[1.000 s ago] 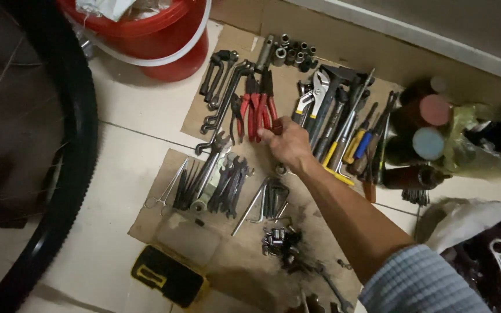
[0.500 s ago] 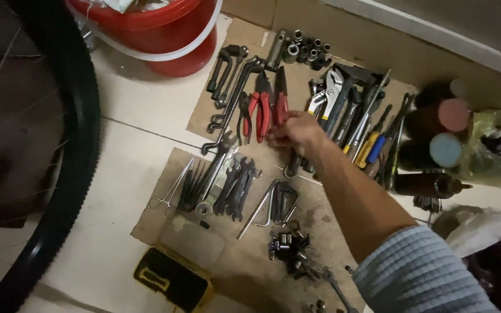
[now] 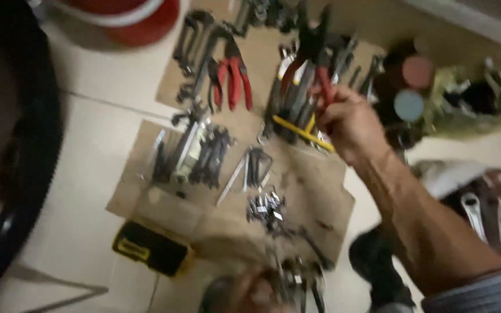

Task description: The person disassembles a bicycle derailleur on the floor, using an Allen key to loosen bolts and pliers to remove a small pin. They handle the derailleur, bolts, and tools, placing removed parts on a cardboard sheet.

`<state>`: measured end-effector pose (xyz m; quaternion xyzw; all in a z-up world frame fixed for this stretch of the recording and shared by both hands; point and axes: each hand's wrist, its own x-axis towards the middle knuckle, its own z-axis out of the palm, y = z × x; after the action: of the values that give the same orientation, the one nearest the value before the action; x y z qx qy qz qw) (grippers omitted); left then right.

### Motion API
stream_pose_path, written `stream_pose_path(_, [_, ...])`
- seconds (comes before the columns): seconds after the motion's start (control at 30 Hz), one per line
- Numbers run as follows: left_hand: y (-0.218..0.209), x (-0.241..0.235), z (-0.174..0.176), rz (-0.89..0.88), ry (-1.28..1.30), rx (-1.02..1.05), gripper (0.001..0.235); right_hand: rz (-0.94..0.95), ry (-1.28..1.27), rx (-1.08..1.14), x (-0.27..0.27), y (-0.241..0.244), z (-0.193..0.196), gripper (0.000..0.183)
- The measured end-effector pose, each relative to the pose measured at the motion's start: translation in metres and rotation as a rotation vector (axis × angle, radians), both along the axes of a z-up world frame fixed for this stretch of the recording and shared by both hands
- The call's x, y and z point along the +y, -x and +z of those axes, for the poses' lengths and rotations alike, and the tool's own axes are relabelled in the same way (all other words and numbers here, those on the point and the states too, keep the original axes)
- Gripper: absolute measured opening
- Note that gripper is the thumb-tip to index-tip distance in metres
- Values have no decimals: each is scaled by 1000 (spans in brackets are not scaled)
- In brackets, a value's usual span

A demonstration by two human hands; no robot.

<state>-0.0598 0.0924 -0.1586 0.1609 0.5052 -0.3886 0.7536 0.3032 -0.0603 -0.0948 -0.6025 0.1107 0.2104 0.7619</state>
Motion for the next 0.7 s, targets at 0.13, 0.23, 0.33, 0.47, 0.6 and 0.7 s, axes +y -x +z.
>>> stream_pose_path(0.13, [-98, 32, 177, -735, -392, -432, 43, 125, -218, -113, -39, 60, 81, 69])
stream_pose_path(0.23, [-84, 32, 155, -544, -178, -504, 42, 206, 39, -94, -62, 118, 148, 40])
stream_pose_path(0.33, [-78, 31, 132, -498, -95, -606, 32, 428, 52, -272, -99, 168, 160, 16])
stream_pose_path(0.47, [-78, 25, 180, -647, -317, -549, 28, 340, 65, -112, -113, 237, 168, 84])
stream_pose_path(0.6, [-70, 23, 174, -664, -268, -592, 26, 346, -489, -75, -128, 300, 141, 64])
stream_pose_path(0.7, [-70, 20, 189, -768, -292, -595, 32, 266, -472, 15, -135, 330, 127, 64])
